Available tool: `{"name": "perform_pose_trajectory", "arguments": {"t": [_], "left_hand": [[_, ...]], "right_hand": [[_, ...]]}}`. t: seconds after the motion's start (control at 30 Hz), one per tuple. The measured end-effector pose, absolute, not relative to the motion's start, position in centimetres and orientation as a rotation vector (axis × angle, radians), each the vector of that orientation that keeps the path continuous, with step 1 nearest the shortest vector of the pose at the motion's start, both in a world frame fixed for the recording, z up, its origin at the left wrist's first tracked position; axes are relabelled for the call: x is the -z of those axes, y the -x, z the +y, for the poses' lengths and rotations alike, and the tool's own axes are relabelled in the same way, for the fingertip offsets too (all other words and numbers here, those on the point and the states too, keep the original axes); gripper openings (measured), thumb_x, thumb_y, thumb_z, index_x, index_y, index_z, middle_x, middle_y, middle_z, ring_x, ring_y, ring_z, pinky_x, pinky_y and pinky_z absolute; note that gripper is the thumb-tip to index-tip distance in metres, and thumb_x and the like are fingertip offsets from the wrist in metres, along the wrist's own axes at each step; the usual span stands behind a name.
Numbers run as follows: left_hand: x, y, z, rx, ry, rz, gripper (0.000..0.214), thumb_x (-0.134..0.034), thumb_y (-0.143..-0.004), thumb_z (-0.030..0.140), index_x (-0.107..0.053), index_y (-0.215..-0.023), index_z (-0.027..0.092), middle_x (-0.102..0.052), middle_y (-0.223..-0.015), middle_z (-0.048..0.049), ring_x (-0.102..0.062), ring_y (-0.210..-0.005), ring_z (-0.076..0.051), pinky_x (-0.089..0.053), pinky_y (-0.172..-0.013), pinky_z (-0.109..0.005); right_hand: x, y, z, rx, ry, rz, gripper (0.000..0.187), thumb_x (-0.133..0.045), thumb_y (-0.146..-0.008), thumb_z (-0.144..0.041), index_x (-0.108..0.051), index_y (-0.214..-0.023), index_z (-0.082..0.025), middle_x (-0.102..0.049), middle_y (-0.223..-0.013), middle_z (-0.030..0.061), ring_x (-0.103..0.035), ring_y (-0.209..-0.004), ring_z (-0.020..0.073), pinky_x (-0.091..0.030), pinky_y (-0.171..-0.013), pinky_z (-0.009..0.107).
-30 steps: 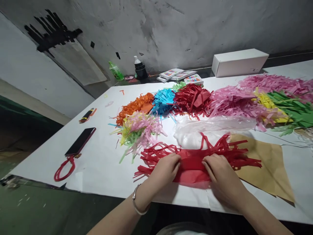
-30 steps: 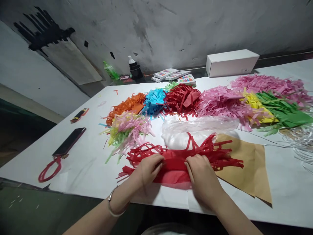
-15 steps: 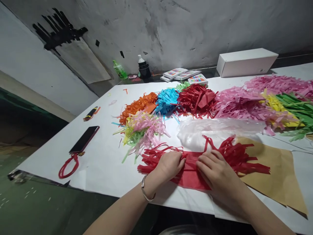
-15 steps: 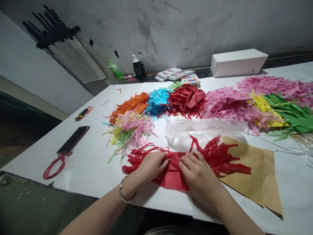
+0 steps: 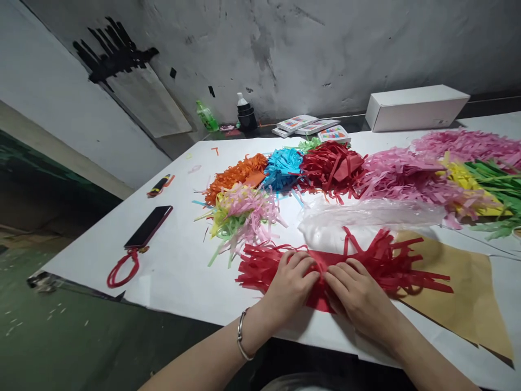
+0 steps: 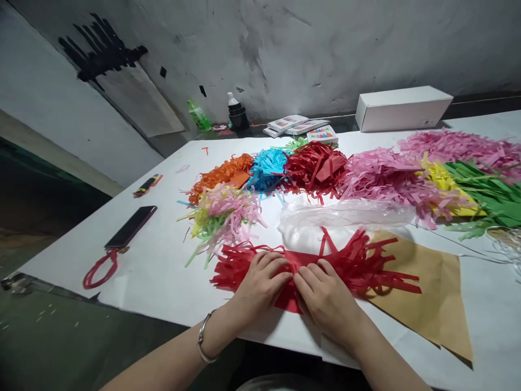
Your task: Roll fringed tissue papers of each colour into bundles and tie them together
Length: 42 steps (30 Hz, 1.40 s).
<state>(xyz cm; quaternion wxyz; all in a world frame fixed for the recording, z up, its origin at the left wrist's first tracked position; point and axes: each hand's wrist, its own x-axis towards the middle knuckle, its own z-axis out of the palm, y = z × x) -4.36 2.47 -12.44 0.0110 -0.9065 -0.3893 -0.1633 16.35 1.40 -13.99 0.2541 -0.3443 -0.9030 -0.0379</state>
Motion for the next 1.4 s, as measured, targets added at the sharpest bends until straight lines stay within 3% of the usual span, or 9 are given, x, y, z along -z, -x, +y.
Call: {"name": "perform_pose_trajectory", "arguments": {"t": [0.17, 0.33, 0.5, 0.67, 0.83, 1.0, 1.17, 1.27, 1.4], "left_hand": [[13.2, 5.2, 2.1, 0.414, 2.925, -1.104, 0.015, -0.051, -0.1, 0.018, -0.066, -0.096, 0.02, -0.066, -0.087, -0.003, -0.054, -0.087, -0.019, -0.038, -0.085, -0.036], [12.6, 6.0, 1.7, 0.383, 3.02, -1.178, 0.017, -0.048, -0.102, 0.021, -0.065, -0.099, 0.019, -0.067, -0.091, -0.0028, -0.055, -0.084, -0.018, -0.036, -0.08, -0.035], [12.2, 5.8, 1.9, 0.335, 2.889, -1.545, 0.028, -0.041, -0.102, 0.017, -0.063, -0.085, 0.018, -0.066, -0.086, -0.0038, -0.055, -0.078, -0.018, -0.036, -0.077, -0.035], [12.0, 5.3, 2.5, 0.171, 2.738, -1.687, 0.026, -0.047, -0.1, 0.021, -0.062, -0.08, 0.017, -0.065, -0.082, -0.005, -0.057, -0.079, -0.022, -0.035, -0.075, -0.038], [11.7, 4.9, 3.0, 0.069, 2.773, -1.695, 0.022, -0.053, -0.097, 0.023, -0.063, -0.077, 0.017, -0.066, -0.082, -0.0055, -0.059, -0.079, -0.023, -0.035, -0.071, -0.037], [11.5, 5.1, 2.8, 0.103, 2.765, -1.708, 0.018, -0.055, -0.097, 0.026, -0.064, -0.084, 0.017, -0.067, -0.086, -0.0066, -0.059, -0.083, -0.024, -0.038, -0.075, -0.039], [11.9, 5.5, 2.4, 0.484, 2.813, -1.467, 0.032, -0.07, -0.088, 0.041, -0.063, -0.112, 0.022, -0.063, -0.122, -0.0105, -0.054, -0.11, -0.029, -0.036, -0.093, -0.046], [12.8, 5.4, 2.4, 0.538, 2.868, -1.254, 0.008, -0.059, -0.097, 0.025, -0.065, -0.1, 0.023, -0.069, -0.105, -0.0047, -0.056, -0.104, -0.024, -0.033, -0.094, -0.043], [13.6, 5.2, 2.7, 0.484, 2.897, -1.17, 0.017, -0.05, -0.101, 0.02, -0.064, -0.09, 0.019, -0.068, -0.087, -0.0021, -0.056, -0.09, -0.02, -0.034, -0.091, -0.04]], "right_hand": [[14.6, -17.2, 0.8, 0.151, 0.911, -2.56, 0.028, -0.045, -0.084, 0.0, -0.067, -0.095, -0.014, -0.063, -0.085, 0.0068, -0.052, -0.081, 0.0219, -0.037, -0.097, 0.043], [15.3, -18.1, -0.2, 0.08, 0.973, -2.504, 0.027, -0.047, -0.089, -0.005, -0.067, -0.103, -0.016, -0.067, -0.101, 0.0087, -0.055, -0.095, 0.0243, -0.031, -0.103, 0.046], [14.6, -17.3, 0.4, 0.01, 1.282, -2.362, 0.031, -0.038, -0.098, -0.011, -0.06, -0.078, -0.019, -0.061, -0.08, 0.0055, -0.053, -0.079, 0.0219, -0.033, -0.093, 0.045], [13.8, -16.3, 1.3, 0.056, 1.55, -2.359, 0.031, -0.041, -0.097, -0.015, -0.057, -0.072, -0.02, -0.059, -0.072, 0.0058, -0.052, -0.074, 0.0242, -0.033, -0.081, 0.044], [13.6, -16.3, 1.0, 0.129, 1.452, -2.307, 0.025, -0.042, -0.091, -0.005, -0.064, -0.087, -0.017, -0.065, -0.09, 0.011, -0.056, -0.088, 0.0258, -0.033, -0.092, 0.048], [14.5, -16.1, 0.6, 0.123, 1.018, -2.423, 0.026, -0.044, -0.091, -0.003, -0.066, -0.091, -0.017, -0.066, -0.088, 0.0068, -0.056, -0.09, 0.0227, -0.032, -0.099, 0.044], [14.7, -15.8, 0.8, 0.067, 1.077, -2.331, 0.026, -0.044, -0.096, -0.008, -0.064, -0.082, -0.018, -0.062, -0.077, 0.0042, -0.054, -0.078, 0.0187, -0.034, -0.093, 0.039], [14.7, -15.4, 0.8, -0.001, 1.103, -2.309, 0.022, -0.045, -0.098, -0.015, -0.063, -0.086, -0.018, -0.061, -0.078, 0.0035, -0.052, -0.076, 0.0181, -0.034, -0.089, 0.038], [14.8, -15.1, 0.9, 0.104, 1.083, -2.406, 0.026, -0.042, -0.095, -0.008, -0.061, -0.08, -0.018, -0.056, -0.072, 0.0024, -0.046, -0.07, 0.0184, -0.033, -0.086, 0.037]]}}
